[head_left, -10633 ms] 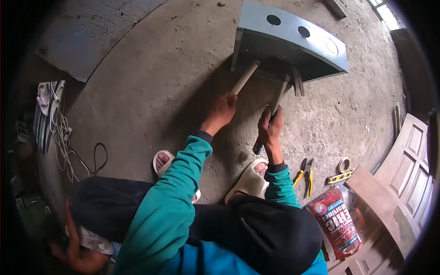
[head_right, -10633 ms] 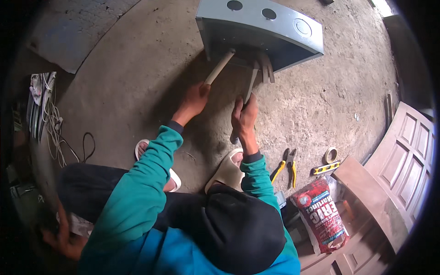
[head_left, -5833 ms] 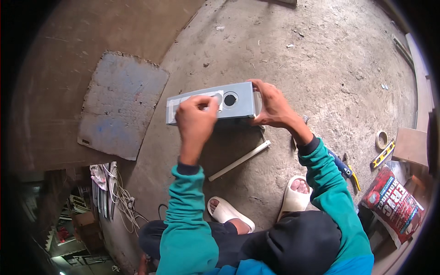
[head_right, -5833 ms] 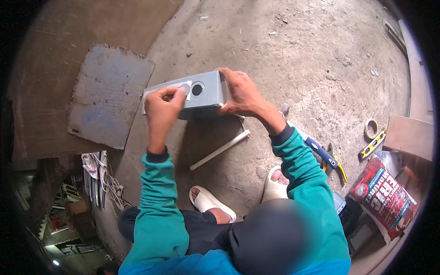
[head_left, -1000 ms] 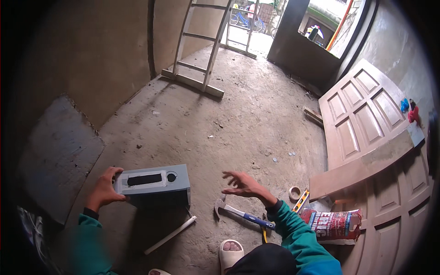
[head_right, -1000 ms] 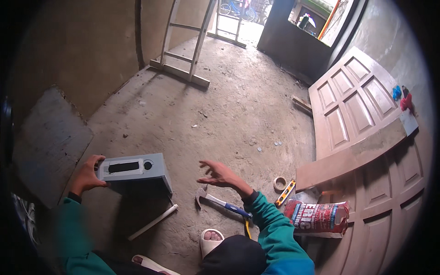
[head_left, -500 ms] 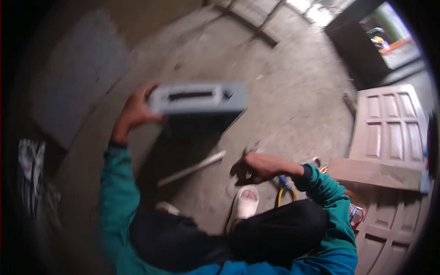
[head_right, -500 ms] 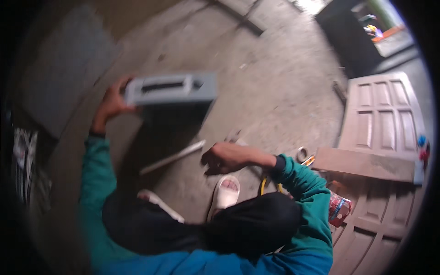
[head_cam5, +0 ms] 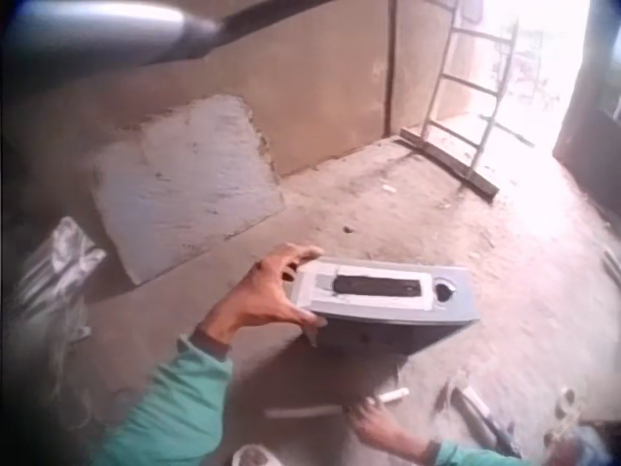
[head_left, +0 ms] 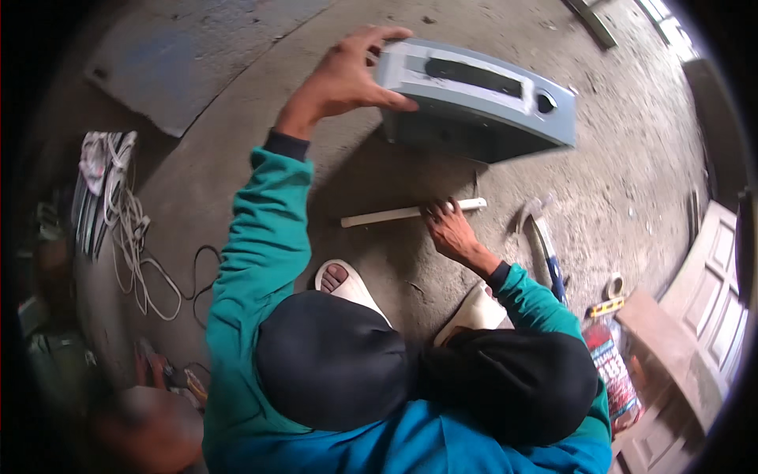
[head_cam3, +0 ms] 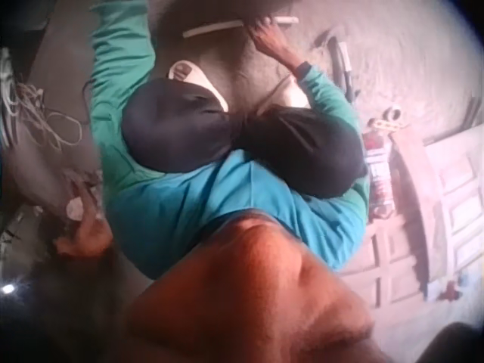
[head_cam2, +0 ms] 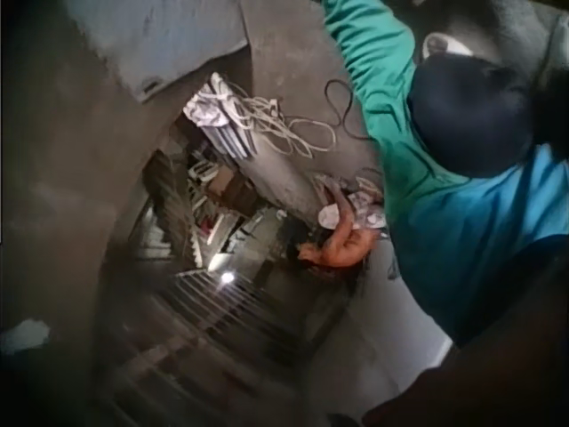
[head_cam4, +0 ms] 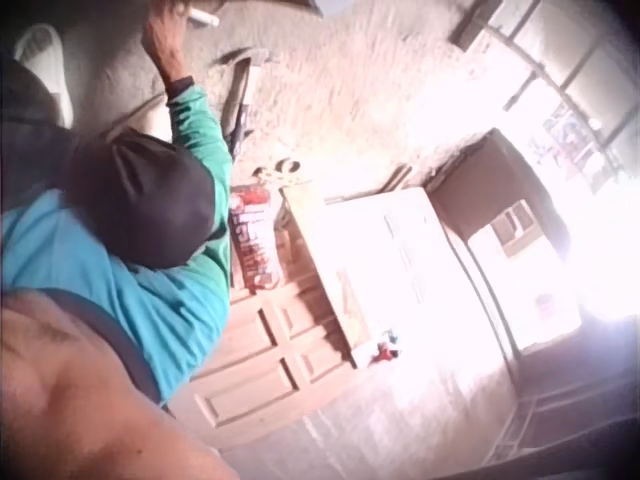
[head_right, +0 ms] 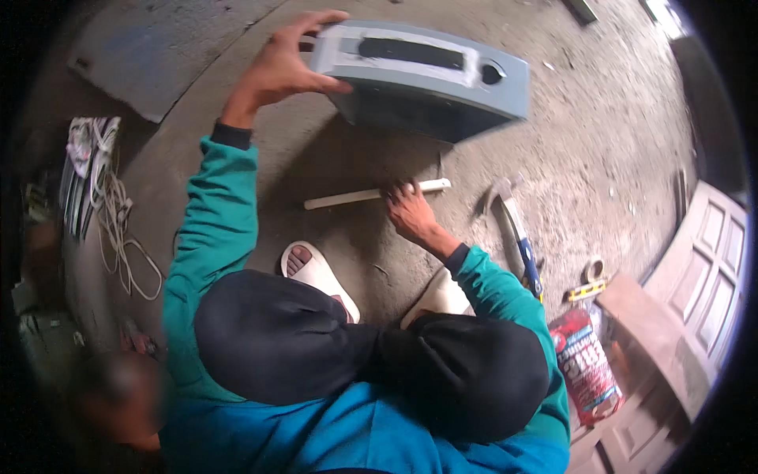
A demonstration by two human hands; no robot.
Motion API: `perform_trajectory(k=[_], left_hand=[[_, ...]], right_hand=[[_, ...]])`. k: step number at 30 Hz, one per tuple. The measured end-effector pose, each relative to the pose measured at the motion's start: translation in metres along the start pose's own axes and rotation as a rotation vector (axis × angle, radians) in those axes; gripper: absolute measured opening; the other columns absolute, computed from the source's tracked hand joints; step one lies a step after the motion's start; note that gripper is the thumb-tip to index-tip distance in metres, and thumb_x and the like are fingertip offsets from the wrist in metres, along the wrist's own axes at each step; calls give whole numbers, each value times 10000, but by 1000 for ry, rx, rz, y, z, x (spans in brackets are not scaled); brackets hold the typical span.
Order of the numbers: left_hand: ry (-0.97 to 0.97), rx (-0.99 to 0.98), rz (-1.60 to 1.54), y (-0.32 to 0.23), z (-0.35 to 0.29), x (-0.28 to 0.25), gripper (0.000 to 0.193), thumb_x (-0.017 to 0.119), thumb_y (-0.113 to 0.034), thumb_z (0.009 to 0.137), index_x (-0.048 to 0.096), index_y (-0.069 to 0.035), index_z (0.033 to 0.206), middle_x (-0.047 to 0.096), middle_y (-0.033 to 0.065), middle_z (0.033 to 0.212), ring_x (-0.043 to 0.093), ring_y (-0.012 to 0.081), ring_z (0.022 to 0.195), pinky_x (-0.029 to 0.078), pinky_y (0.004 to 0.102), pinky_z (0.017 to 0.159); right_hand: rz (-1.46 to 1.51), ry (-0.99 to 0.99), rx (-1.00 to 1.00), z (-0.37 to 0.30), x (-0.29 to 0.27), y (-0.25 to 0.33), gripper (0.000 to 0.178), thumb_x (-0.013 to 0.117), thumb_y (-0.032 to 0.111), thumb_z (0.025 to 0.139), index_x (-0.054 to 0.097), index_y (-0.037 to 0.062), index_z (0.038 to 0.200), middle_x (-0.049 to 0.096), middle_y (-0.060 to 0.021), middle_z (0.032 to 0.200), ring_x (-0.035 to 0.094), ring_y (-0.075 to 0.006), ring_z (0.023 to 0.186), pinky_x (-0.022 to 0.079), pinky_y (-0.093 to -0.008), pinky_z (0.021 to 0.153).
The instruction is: The person uses pliers to remove knockouts from a metal electrical box, then checks the fit of a plastic conduit pipe and uses a hammer to knock out another circular plate on the side of the box.
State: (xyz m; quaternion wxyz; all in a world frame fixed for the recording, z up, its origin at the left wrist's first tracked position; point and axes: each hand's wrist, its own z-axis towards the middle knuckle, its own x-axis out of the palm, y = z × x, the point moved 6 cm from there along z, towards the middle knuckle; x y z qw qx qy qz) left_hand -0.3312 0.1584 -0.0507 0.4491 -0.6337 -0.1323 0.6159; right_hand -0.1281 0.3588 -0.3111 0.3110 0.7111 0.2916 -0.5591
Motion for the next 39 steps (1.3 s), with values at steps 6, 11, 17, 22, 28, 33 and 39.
perform_trajectory(k=[6, 11, 17, 22, 28, 33, 39], left_hand=[[-80, 130, -126, 10, -2, 17, 888, 951, -372, 477, 616, -83, 1247, 645, 127, 1175, 641, 280, 1040, 537, 381, 898], [-57, 102, 162, 7, 7, 21, 1042, 921, -586, 428, 603, -84, 1284, 573, 164, 1235, 589, 324, 1119, 488, 416, 956], [-75, 54, 98, 8, -7, 17, 1043, 935, -563, 410, 613, -77, 1274, 604, 166, 1173, 611, 312, 1092, 494, 383, 933], [-106, 78, 72, 7, 6, 15, 1011, 942, -533, 407, 631, -59, 1243, 611, 186, 1174, 624, 322, 1068, 502, 387, 916], [-135, 109, 51, 8, 9, 19, 1003, 952, -513, 397, 640, -49, 1229, 615, 192, 1184, 628, 319, 1063, 510, 390, 915], [-91, 30, -6, 13, -11, 21, 1024, 949, -533, 397, 632, -50, 1243, 605, 182, 1198, 626, 320, 1066, 516, 389, 911], [-115, 123, 95, 0, -1, 17, 1011, 955, -491, 421, 608, -58, 1266, 605, 167, 1177, 624, 318, 1056, 517, 393, 903]], right_hand=[[379, 2, -25, -9, 1, -3, 431, 581, 59, 770, 641, 41, 1197, 571, -234, 1243, 478, -416, 1224, 406, -509, 1040], [567, -108, 162, -69, -72, -38, 318, 629, 55, 822, 652, -12, 1132, 582, -253, 1045, 571, -429, 999, 472, -453, 902], [780, -189, 633, -255, -40, -181, 259, 518, 1, 928, 613, -31, 1167, 556, -103, 1167, 560, -236, 1090, 485, -335, 912], [530, -160, 904, -412, 17, -288, 532, 595, 444, 920, 561, 74, 1301, 612, -156, 1167, 598, -315, 1040, 504, -437, 896], [-299, 243, 959, -427, 14, -255, 517, 483, 509, 990, 570, 98, 1291, 640, -144, 1128, 631, -309, 982, 531, -449, 835], [-99, 11, 1054, -394, -28, -257, 478, 509, 451, 992, 574, 77, 1282, 642, -143, 1156, 632, -278, 1021, 542, -457, 849], [215, -644, 962, -306, -204, -253, 453, 567, 372, 983, 560, 46, 1298, 641, -147, 1184, 628, -249, 1076, 548, -465, 888]])
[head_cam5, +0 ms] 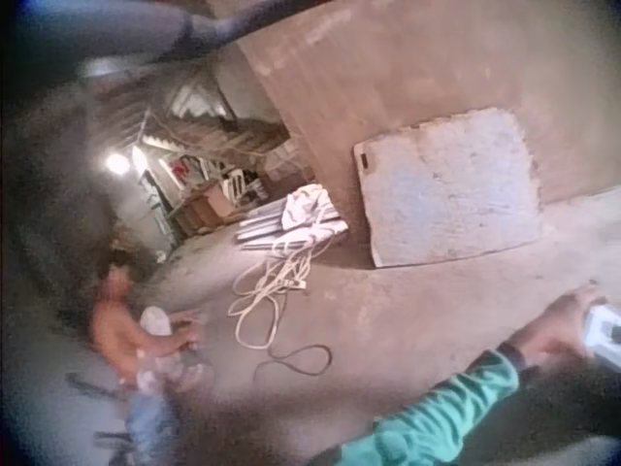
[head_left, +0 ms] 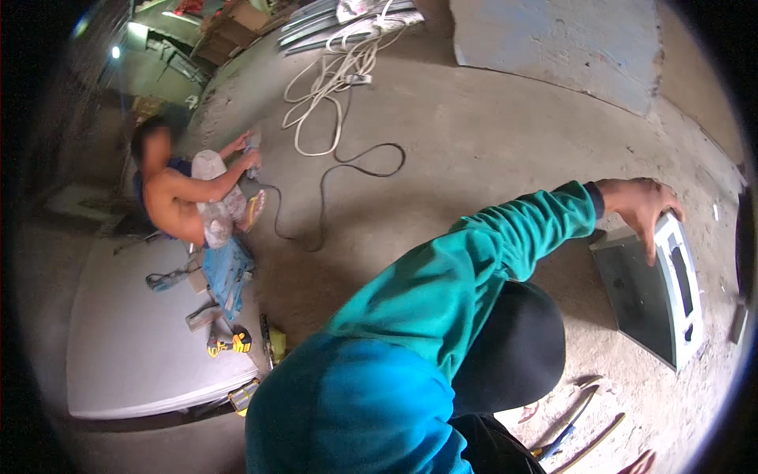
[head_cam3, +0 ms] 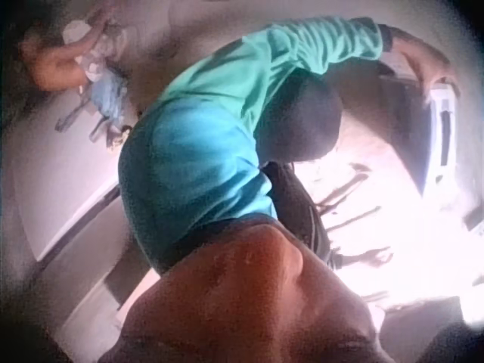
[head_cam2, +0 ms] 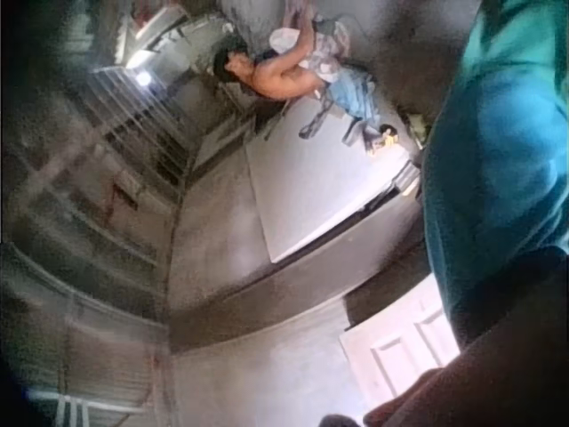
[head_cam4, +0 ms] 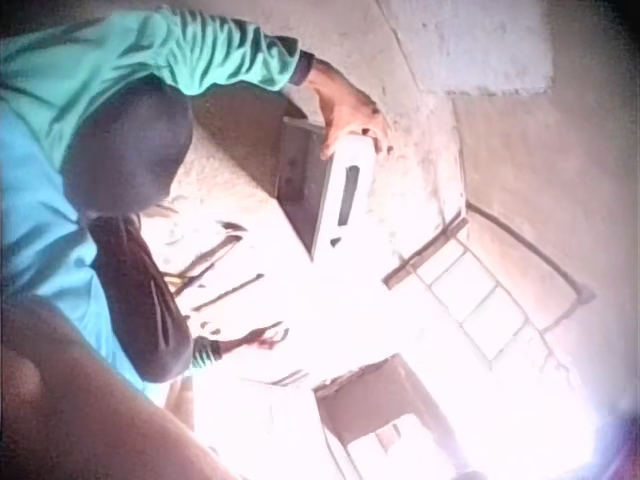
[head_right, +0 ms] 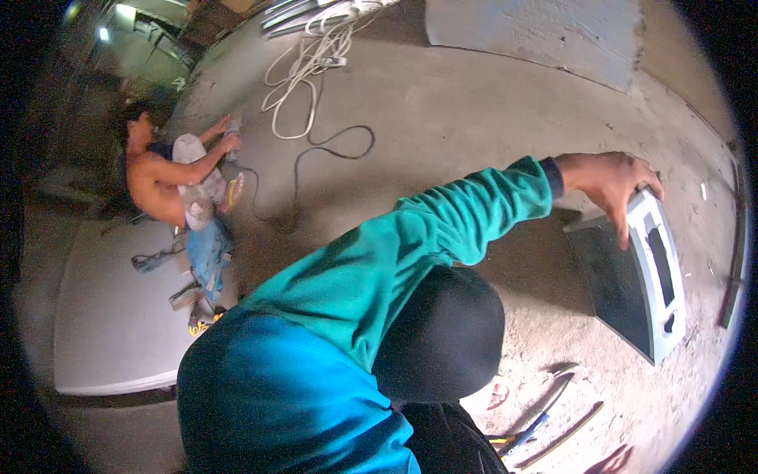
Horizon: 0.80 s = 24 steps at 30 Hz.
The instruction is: The person uses pliers to remove knockouts from a metal electrical box, then checks the fit of a plastic conduit pipe and uses a hammer to knock out another circular plate on the side of the box.
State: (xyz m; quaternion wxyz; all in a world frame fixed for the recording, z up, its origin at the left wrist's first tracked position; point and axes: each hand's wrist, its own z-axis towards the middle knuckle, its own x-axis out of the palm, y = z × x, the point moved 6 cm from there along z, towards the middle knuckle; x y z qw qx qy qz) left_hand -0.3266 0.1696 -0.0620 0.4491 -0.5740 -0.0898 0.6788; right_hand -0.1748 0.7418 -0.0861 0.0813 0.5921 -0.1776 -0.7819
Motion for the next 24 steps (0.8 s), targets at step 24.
perform_trajectory(k=[24], left_hand=[[51, -32, -444, 11, -18, 11, 926, 909, -333, 528, 532, -53, 1326, 560, 198, 1274, 549, 326, 1185, 430, 463, 1032]], right_hand=[[53, 464, -616, 87, 38, 275, 1032, 896, 313, 624, 364, 16, 1457, 447, -209, 1409, 462, -379, 1300, 401, -432, 1088]])
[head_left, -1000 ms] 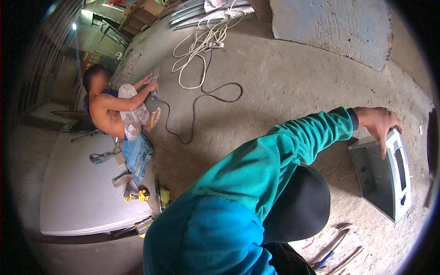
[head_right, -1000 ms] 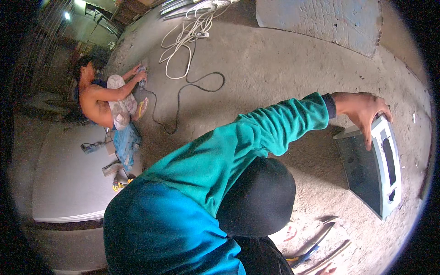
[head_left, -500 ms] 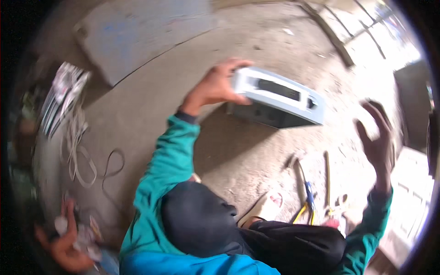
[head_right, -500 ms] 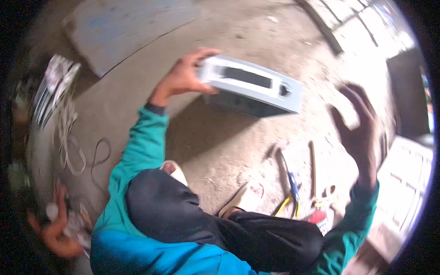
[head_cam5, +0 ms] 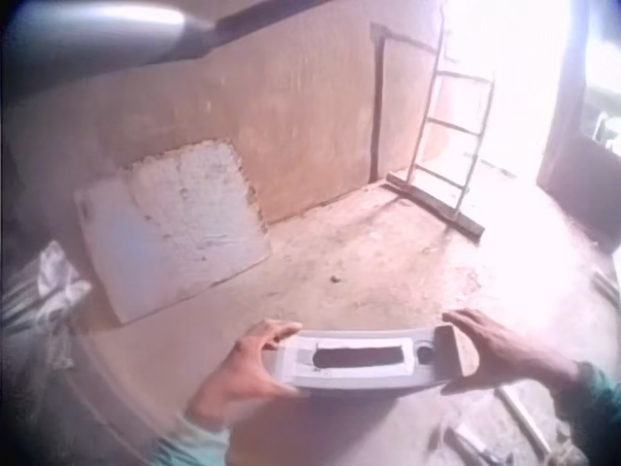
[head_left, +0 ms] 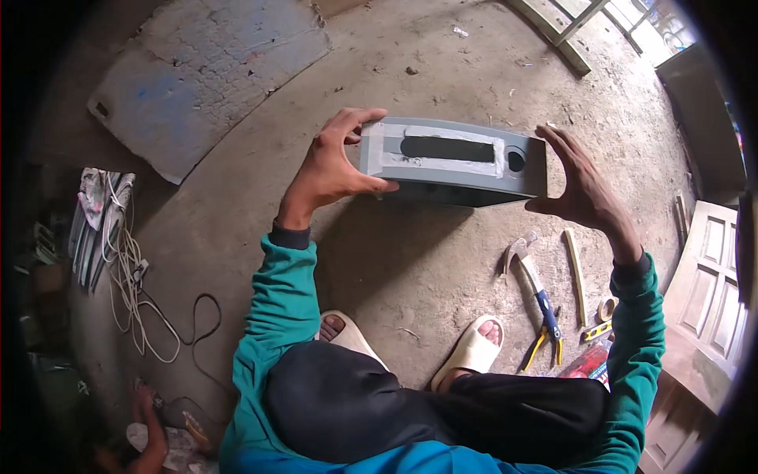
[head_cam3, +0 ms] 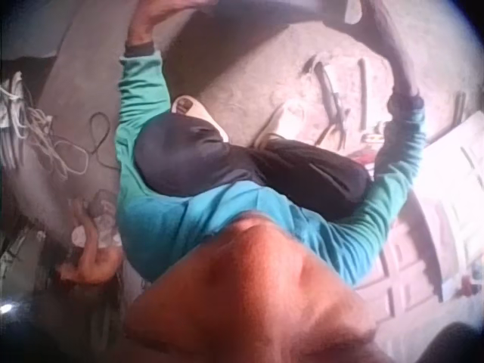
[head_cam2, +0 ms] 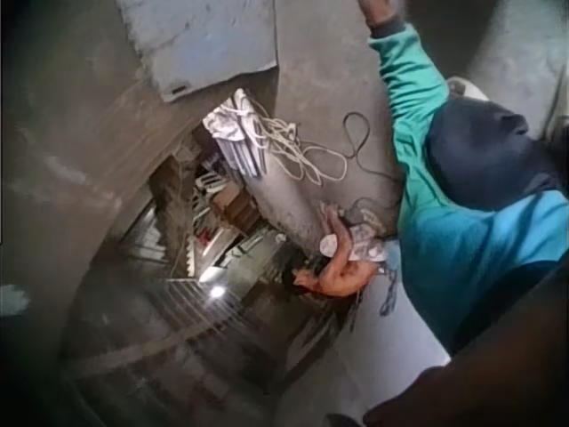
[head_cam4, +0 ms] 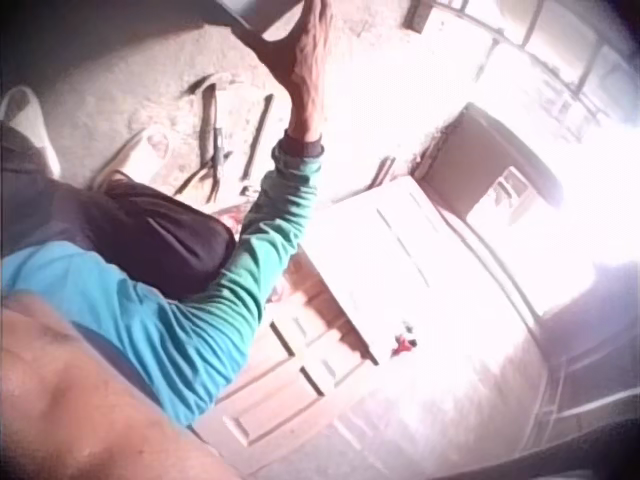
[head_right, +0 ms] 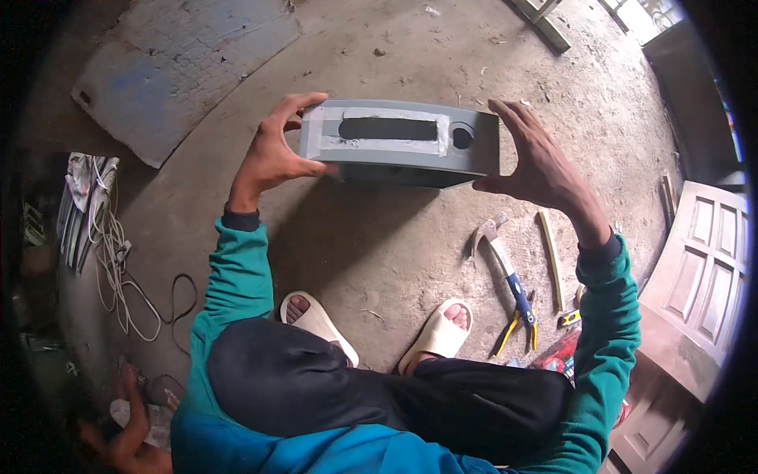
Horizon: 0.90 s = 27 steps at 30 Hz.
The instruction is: The person uses pliers to remove knockouts from a metal electrical box, then checks the fit of a plastic conduit pipe and uses a hammer to knock out another circular plate on the side of the box.
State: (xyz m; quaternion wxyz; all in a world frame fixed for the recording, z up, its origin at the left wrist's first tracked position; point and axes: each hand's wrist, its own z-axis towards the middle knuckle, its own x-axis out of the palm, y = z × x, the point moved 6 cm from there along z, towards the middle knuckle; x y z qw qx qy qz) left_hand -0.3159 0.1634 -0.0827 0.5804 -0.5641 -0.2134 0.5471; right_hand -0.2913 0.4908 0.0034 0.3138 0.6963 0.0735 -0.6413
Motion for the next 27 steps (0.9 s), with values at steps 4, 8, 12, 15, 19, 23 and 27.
perform_trajectory(k=[4, 8, 12, 15, 19, 23, 27], left_hand=[[-52, 3, 60, 3, -20, -20, 946, 903, -360, 528, 520, -50, 1336, 538, 219, 1301, 525, 349, 1214, 410, 484, 1045], [-103, 137, 67, -6, -27, -13, 967, 897, -387, 529, 508, -48, 1346, 516, 240, 1327, 501, 371, 1243, 391, 505, 1057], [-135, 160, 191, -37, -43, -17, 988, 891, -414, 529, 497, -46, 1356, 494, 262, 1354, 476, 394, 1271, 371, 526, 1070], [-180, 78, 360, -63, -47, -11, 998, 926, -437, 494, 526, -29, 1312, 543, 186, 1258, 489, 352, 1243, 384, 494, 1071], [-243, 90, 331, -35, -46, 19, 1102, 937, -533, 447, 503, -7, 1313, 552, 155, 1201, 466, 345, 1237, 372, 487, 1076], [-384, 30, 5, 7, -38, 41, 1291, 895, -684, 435, 375, 14, 1390, 507, 198, 1233, 465, 365, 1222, 391, 480, 1045], [-299, 61, -69, 17, -30, 45, 1296, 917, -641, 436, 349, 20, 1396, 453, 222, 1286, 452, 361, 1239, 388, 470, 1079]], right_hand=[[54, 22, -14, 20, 27, -6, 1056, 901, 192, 572, 372, 48, 1474, 428, -195, 1475, 393, -362, 1382, 321, -438, 1156], [120, -18, -12, 8, 28, -20, 997, 891, 141, 575, 411, 26, 1441, 510, -195, 1401, 456, -322, 1339, 350, -412, 1137], [129, -217, -225, -1, 23, -6, 327, 783, 196, 828, 697, -17, 1061, 715, -155, 928, 696, -206, 780, 574, -274, 643], [-202, -258, -394, -3, 7, 26, 328, 802, 226, 785, 718, -22, 981, 720, -138, 868, 682, -200, 678, 564, -291, 618], [-191, -159, -384, -7, 15, 6, 259, 786, 199, 786, 727, -3, 936, 727, -127, 846, 676, -215, 636, 568, -304, 613], [-37, -12, -298, 1, 28, -34, 474, 810, 158, 755, 598, -1, 1148, 671, -173, 1022, 656, -264, 838, 575, -374, 725], [222, 154, -103, 3, 35, -49, 905, 880, 128, 681, 399, -12, 1434, 583, -243, 1277, 621, -339, 1129, 583, -479, 891]])
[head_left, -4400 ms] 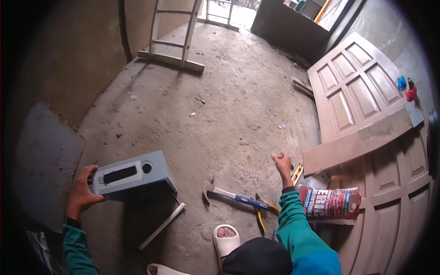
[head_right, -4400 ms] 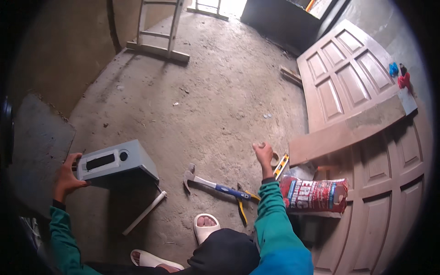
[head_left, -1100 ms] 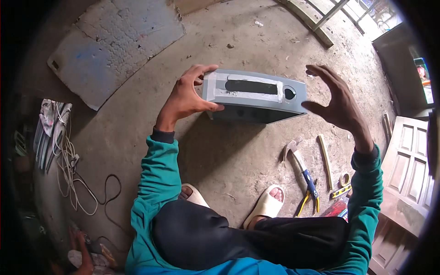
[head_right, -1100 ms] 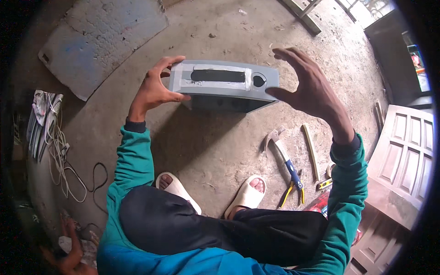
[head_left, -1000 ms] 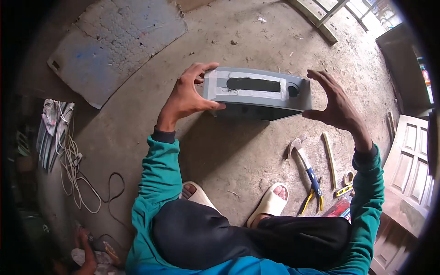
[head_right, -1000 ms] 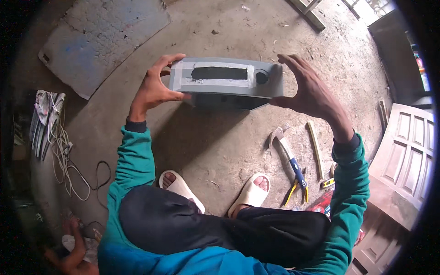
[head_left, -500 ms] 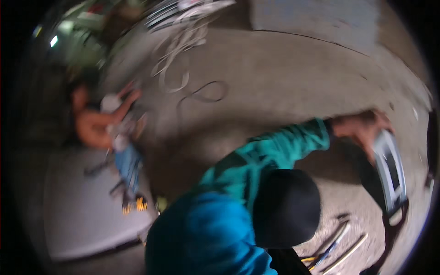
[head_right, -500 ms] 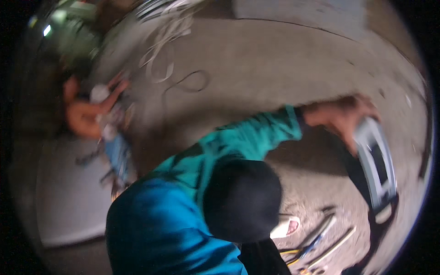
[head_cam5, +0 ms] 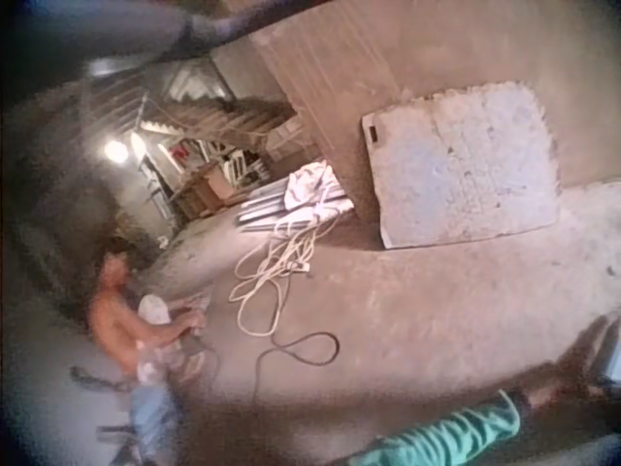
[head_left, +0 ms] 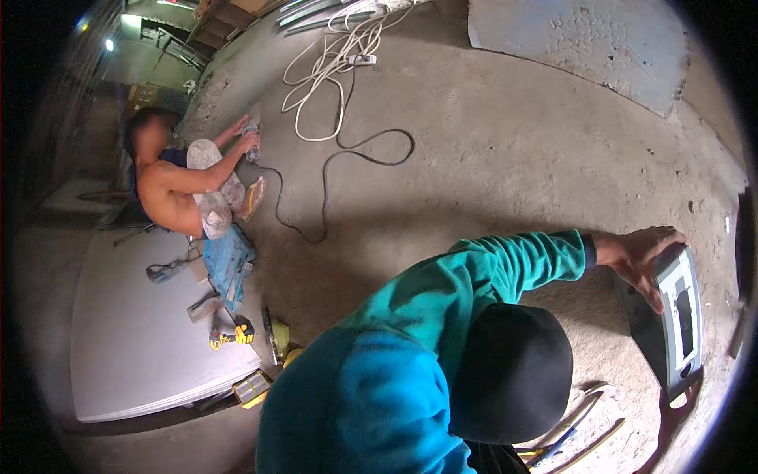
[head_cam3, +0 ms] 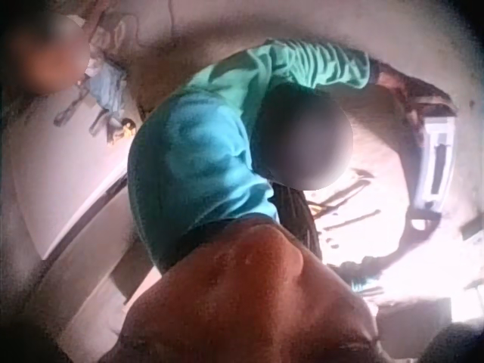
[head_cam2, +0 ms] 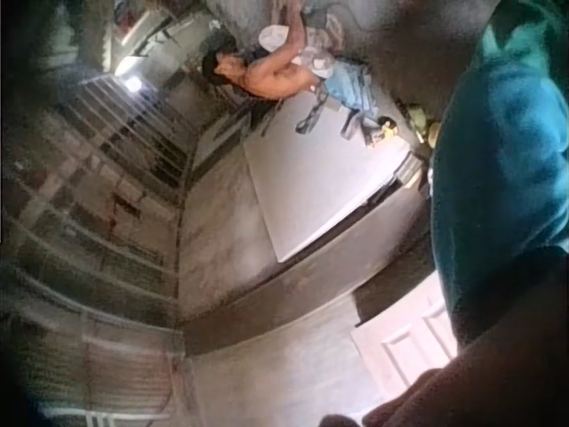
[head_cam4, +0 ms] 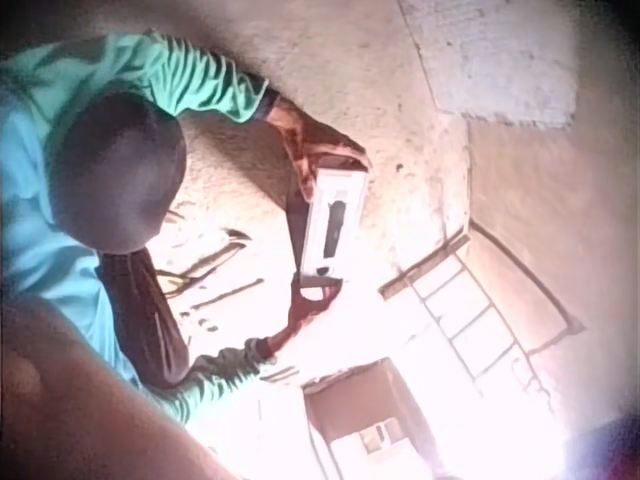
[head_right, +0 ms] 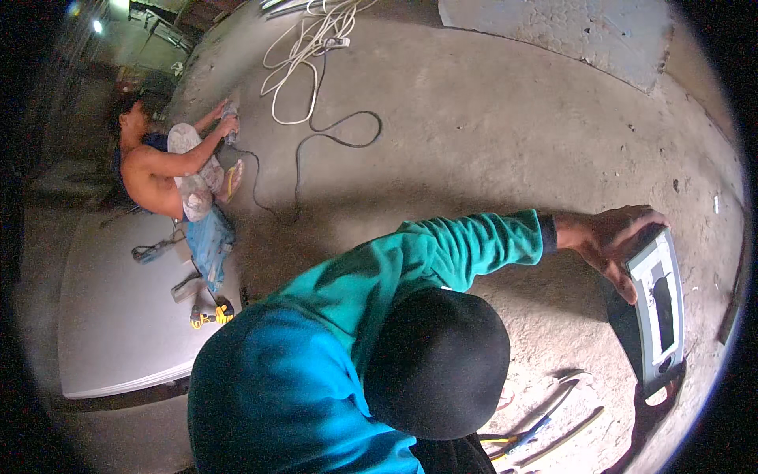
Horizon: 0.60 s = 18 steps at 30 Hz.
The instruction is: The person uses pliers to remove knockouts from a metal electrical box, then checks the fit of a plastic conduit pipe and uses a hammer to knock out another circular plate on the side of the box.
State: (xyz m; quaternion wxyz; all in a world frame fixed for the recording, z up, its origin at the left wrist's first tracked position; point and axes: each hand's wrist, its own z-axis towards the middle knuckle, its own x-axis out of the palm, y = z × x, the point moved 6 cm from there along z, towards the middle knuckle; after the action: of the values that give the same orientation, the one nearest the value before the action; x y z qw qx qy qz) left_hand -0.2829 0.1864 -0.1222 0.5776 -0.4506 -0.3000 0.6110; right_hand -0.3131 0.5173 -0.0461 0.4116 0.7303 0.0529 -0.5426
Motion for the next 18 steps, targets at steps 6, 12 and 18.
perform_trajectory(k=[6, 12, 18], left_hand=[[-27, -14, 20, 3, -5, 3, 1300, 815, -791, 469, 372, 49, 1357, 491, 230, 1194, 500, 363, 1169, 430, 461, 994], [-173, 239, 344, 10, -14, 0, 1291, 764, -835, 467, 429, 80, 1314, 511, 242, 1218, 496, 375, 1153, 383, 447, 1032], [11, 1, -295, -34, -1, -5, 1030, 781, -695, 627, 470, 10, 1309, 528, 231, 1248, 514, 335, 1170, 399, 445, 1018]], right_hand=[[1, -64, -6, -13, 1, -4, 899, 852, 121, 686, 384, 8, 1445, 576, -238, 1285, 626, -332, 1105, 558, -463, 903], [189, -78, 110, -20, 27, -24, 934, 774, 28, 700, 319, 86, 1514, 548, -192, 1335, 590, -311, 1147, 504, -441, 949], [61, -190, 122, -26, -4, -9, 962, 844, 44, 599, 401, 32, 1452, 637, -163, 1234, 622, -248, 1135, 499, -394, 978]])
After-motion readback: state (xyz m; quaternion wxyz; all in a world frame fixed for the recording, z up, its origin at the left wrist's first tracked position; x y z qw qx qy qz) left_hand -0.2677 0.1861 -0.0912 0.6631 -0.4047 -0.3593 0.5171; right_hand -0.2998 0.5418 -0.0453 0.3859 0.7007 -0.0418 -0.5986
